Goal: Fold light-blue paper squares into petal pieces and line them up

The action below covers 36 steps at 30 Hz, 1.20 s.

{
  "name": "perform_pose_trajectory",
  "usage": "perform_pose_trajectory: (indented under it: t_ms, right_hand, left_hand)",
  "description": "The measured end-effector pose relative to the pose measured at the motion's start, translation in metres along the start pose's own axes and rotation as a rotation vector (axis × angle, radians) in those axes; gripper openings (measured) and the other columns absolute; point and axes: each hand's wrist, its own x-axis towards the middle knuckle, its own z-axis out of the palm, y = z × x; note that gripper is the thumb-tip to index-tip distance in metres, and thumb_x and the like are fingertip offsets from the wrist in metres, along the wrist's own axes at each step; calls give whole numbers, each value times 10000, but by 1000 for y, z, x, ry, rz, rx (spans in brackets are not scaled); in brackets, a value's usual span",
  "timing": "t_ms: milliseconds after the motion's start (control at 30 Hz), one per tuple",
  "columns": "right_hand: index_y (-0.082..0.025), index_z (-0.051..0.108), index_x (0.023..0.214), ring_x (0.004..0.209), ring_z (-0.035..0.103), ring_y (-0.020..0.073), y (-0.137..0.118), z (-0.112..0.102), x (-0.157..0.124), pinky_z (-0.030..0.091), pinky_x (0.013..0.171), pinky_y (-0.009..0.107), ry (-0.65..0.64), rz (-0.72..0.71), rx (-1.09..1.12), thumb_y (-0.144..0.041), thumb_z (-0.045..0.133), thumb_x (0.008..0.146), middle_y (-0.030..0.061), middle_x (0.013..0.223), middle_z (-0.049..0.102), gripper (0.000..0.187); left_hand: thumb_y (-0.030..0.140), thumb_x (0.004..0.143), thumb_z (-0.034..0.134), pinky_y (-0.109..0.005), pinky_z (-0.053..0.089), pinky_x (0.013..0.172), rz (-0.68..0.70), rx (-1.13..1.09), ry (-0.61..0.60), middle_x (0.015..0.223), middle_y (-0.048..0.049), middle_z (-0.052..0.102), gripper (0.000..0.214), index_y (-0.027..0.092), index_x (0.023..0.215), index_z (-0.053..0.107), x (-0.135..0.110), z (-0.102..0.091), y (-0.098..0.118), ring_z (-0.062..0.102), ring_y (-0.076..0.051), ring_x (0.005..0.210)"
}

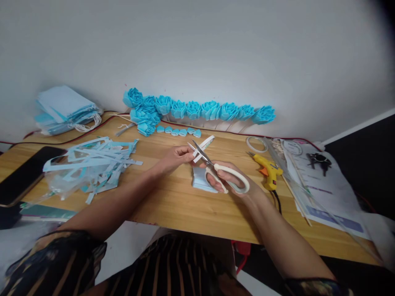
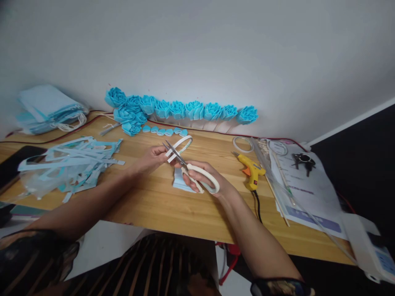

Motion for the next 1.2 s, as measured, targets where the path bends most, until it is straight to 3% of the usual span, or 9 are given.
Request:
perform_pose_trajectory:
  t_ms: [300,500,733,900,1100,1200]
  right_hand:
    - [-131,643,1219,445,387,53,-2,2,-1,286,421,205,23,9,-33,-526,639,872,-28,636,539,525]
    - [-123,639,1210,417,341,48,-4,2,1,256,380,199,38,15,-3,-555,657,846,-49,590,496,566]
    - [-118,659,1171,413,334,37,-9,8,1,225,365,184,84,83,29,-537,709,811,-51,585,489,555]
    - [-127,656,1173,443,380,41,-11,11,1,251,402,196,117,101,-107,-539,715,803,-32,647,539,557]
    - [-183,651,1165,645,447,78,-14,20,2,339,551,202,-85,79,-224,-497,752,783,-21,771,546,505]
    - [-191,608,1212,662,459,92,-17,15,0,362,585,230,-106,15,-183,-547,693,826,-2,827,560,532]
  left_hand:
    - [539,778,743,-267,486,700,-3,17,-22,743,-50,699,403,140,791,689,0,-2,-1,638,-137,703]
    - [588,800,702,-295,507,758,-10,39,-27,784,-58,713,465,135,905,702,-2,2,8,654,-156,746]
    - [532,840,676,-246,457,608,35,88,-20,673,-23,654,395,140,871,719,-2,4,13,583,-116,611]
    - [513,798,723,-238,445,616,-5,12,66,664,-10,635,375,138,816,713,-1,4,9,571,-109,622]
    - [515,759,750,-231,438,561,-36,-137,194,729,-26,656,384,136,803,707,4,2,5,569,-98,590]
    - [505,788,729,-240,455,563,-26,-176,198,681,-23,634,380,128,774,688,5,1,5,563,-99,575]
